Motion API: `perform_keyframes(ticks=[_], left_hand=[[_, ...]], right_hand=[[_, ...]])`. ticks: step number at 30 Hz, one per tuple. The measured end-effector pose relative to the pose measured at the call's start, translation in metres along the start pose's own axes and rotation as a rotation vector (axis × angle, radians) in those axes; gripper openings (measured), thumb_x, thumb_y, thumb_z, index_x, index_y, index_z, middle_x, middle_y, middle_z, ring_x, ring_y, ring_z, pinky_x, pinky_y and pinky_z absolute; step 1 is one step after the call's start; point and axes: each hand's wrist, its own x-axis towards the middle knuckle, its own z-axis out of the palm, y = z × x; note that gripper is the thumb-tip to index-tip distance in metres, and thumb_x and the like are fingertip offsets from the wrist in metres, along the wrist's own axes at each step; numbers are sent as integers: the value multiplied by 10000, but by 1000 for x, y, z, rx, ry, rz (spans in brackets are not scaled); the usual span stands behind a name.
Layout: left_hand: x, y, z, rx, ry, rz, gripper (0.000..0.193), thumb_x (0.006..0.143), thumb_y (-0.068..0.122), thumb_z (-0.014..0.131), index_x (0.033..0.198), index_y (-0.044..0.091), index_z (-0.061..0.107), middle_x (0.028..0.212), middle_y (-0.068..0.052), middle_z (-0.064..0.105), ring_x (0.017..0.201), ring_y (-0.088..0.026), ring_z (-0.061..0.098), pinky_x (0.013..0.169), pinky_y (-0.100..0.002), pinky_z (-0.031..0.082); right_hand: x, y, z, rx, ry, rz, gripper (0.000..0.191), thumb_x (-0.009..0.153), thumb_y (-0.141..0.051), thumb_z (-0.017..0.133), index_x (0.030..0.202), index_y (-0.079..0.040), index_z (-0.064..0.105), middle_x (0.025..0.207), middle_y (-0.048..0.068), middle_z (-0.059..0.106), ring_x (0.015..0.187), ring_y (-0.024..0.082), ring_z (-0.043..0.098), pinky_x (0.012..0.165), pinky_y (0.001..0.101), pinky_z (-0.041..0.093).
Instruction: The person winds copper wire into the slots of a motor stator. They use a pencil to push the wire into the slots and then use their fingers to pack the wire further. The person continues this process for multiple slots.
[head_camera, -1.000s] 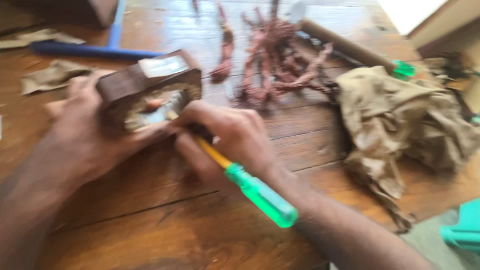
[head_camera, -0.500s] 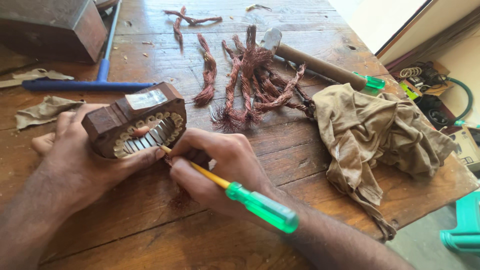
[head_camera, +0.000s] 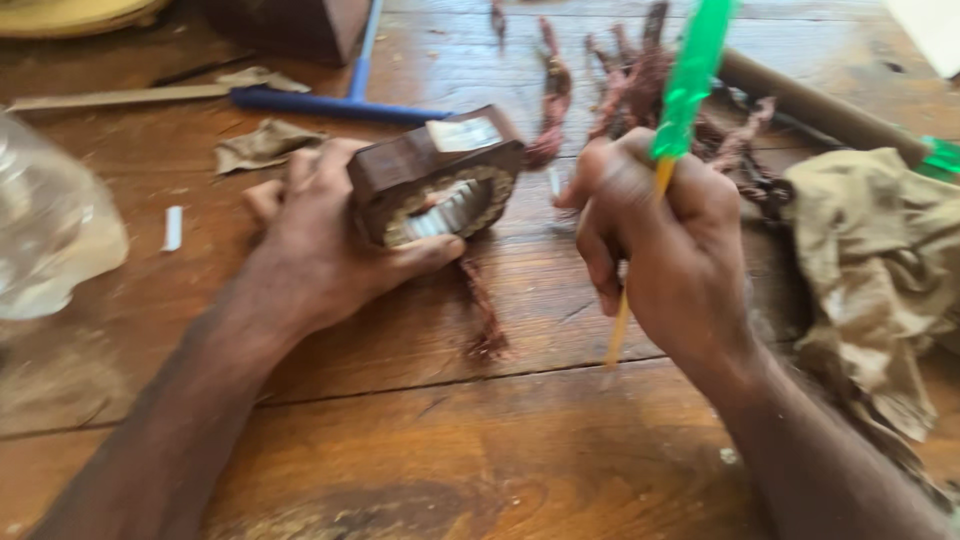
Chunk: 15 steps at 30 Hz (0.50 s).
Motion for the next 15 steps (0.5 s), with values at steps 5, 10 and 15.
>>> perform_keyframes(ticks=[5, 10, 15], left_hand=[[1, -4, 1, -54, 59, 60, 850, 652, 670, 852, 1380, 280, 651, 1241, -149, 540, 1238, -335, 388, 1019, -648, 295], [1, -7, 2, -101, 101, 144, 757, 688, 603, 876, 1310, 216, 685, 1171, -130, 561, 1182, -290, 422, 1005, -574, 366], [2, -9, 4, -66, 69, 86, 798, 678, 633, 899, 1324, 220, 682, 1163, -119, 552, 1202, -277, 411, 1026, -602, 314]], right_hand=[[3, 12, 14, -685, -327, -151, 285, 1010, -168, 596, 1251, -51, 690, 637, 39, 694, 392, 100, 581, 326, 278, 464], [6, 11, 31, -803, -419, -128, 465, 939, -125, 612, 1404, -125, 615, 621, 115, 665, 492, 235, 652, 509, 441, 524], [8, 3, 41, -854, -402, -187, 502, 966, -150, 580, 1468, -129, 563, 620, 94, 649, 520, 213, 647, 512, 420, 529]])
